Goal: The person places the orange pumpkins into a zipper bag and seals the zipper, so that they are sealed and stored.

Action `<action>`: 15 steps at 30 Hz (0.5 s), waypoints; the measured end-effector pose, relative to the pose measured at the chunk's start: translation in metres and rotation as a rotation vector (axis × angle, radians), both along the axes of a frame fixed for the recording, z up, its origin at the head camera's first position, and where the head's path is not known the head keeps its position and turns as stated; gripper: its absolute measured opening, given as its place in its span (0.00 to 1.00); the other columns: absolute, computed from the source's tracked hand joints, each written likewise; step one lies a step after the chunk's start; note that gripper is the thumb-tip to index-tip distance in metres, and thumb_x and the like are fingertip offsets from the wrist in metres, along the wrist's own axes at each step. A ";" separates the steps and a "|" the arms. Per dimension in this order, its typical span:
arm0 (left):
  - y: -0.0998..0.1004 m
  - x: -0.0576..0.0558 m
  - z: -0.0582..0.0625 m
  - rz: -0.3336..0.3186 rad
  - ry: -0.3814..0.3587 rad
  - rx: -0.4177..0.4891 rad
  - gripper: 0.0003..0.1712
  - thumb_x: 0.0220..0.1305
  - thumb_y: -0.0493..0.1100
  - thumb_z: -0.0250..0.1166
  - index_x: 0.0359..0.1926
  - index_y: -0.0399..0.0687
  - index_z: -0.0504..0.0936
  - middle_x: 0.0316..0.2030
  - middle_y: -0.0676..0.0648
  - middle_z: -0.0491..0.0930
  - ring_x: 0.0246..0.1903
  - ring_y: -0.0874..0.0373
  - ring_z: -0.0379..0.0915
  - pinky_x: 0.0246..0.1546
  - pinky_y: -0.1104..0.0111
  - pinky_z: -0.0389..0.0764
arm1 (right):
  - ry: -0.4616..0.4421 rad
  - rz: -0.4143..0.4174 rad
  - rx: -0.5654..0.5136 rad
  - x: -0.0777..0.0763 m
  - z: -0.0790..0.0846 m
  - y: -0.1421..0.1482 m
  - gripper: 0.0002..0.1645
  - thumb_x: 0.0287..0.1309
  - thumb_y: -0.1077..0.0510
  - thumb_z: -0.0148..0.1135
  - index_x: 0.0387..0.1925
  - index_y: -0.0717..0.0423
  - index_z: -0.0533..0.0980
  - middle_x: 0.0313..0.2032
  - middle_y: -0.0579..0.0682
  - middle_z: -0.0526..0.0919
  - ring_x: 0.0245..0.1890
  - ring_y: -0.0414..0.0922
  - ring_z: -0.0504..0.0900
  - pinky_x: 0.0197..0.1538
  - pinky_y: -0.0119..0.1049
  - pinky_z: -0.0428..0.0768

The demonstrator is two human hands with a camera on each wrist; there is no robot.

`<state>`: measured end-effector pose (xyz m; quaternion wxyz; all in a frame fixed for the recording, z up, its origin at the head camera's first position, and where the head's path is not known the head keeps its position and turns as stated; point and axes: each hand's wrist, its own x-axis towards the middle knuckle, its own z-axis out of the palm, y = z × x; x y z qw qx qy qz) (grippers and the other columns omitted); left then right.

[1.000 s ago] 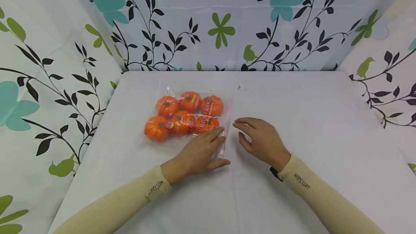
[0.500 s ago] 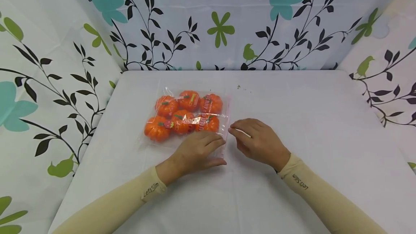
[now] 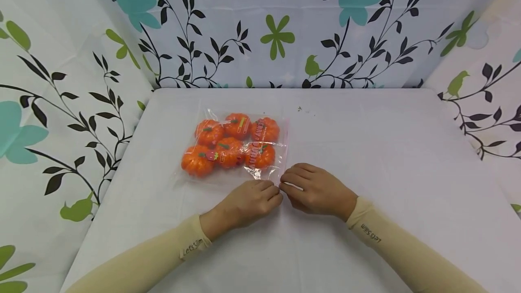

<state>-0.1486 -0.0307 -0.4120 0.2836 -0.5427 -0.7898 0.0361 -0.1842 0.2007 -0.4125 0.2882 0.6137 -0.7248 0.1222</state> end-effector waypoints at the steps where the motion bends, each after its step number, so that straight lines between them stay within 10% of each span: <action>1: 0.000 0.001 -0.001 0.004 0.001 0.010 0.03 0.63 0.37 0.65 0.33 0.48 0.81 0.29 0.53 0.79 0.30 0.60 0.75 0.32 0.72 0.78 | -0.002 -0.001 0.008 0.000 -0.002 -0.001 0.15 0.67 0.59 0.53 0.44 0.64 0.82 0.44 0.54 0.85 0.42 0.51 0.84 0.49 0.46 0.83; 15: 0.005 0.003 -0.003 0.052 -0.139 0.217 0.03 0.59 0.35 0.68 0.31 0.46 0.82 0.29 0.51 0.81 0.29 0.61 0.79 0.31 0.72 0.79 | 0.017 -0.043 -0.003 0.001 -0.014 -0.008 0.21 0.76 0.56 0.48 0.37 0.62 0.84 0.39 0.54 0.87 0.39 0.49 0.86 0.48 0.44 0.84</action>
